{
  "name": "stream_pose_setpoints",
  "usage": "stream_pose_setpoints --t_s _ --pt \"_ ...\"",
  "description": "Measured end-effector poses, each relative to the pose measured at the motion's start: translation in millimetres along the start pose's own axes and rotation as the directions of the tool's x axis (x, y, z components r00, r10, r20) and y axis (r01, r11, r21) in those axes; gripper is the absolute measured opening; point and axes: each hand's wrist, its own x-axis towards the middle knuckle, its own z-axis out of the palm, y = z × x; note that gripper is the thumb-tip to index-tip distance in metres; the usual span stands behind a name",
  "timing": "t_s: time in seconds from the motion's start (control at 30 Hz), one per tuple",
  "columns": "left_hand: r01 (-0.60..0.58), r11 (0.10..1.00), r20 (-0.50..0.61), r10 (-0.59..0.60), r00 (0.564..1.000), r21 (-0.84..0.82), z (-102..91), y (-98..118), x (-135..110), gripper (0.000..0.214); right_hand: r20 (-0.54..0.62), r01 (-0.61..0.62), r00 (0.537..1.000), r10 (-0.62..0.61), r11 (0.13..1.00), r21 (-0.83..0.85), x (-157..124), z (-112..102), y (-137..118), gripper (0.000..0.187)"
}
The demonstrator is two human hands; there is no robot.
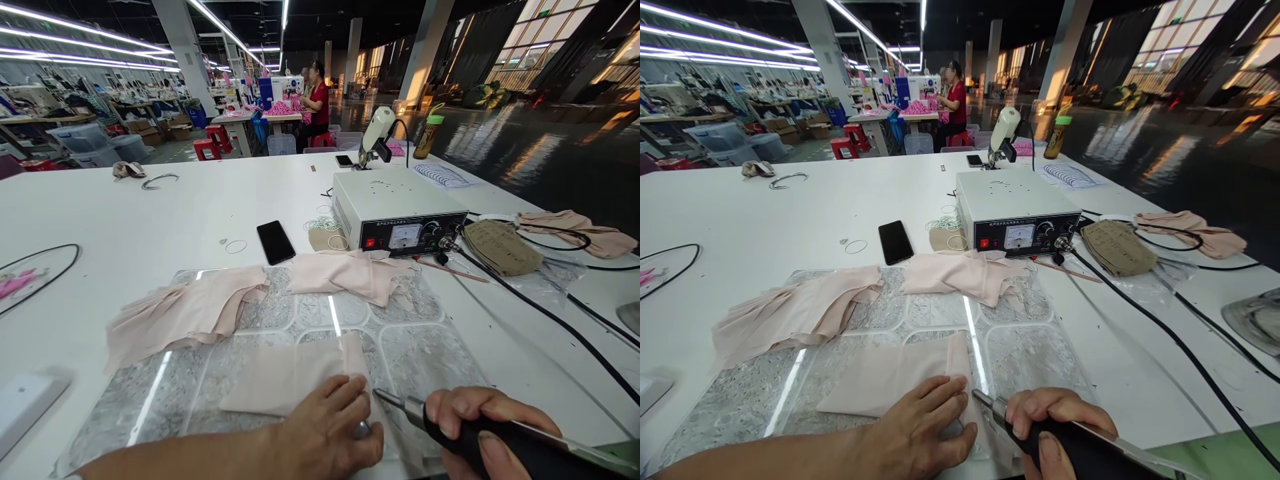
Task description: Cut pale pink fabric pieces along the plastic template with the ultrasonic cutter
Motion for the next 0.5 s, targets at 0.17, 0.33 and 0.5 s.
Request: stream_pose_setpoints --t_s 0.17,0.33,0.5 --pt "0.002 1.0 0.0 -0.002 1.0 0.001 0.2 0.0 -0.2 0.019 -0.041 0.027 0.999 -0.027 1.0 0.005 0.5 4.2 7.2 0.01" --pt "-0.009 1.0 -0.021 0.009 1.0 -0.002 -1.2 -0.9 1.3 0.018 -0.068 0.022 0.997 -0.021 1.0 0.012 2.1 5.9 10.1 0.011" --pt "-0.01 1.0 -0.021 0.01 1.0 0.002 -3.0 -1.1 1.1 0.018 -0.097 0.021 0.995 -0.02 1.0 0.017 4.3 9.5 9.1 0.012"
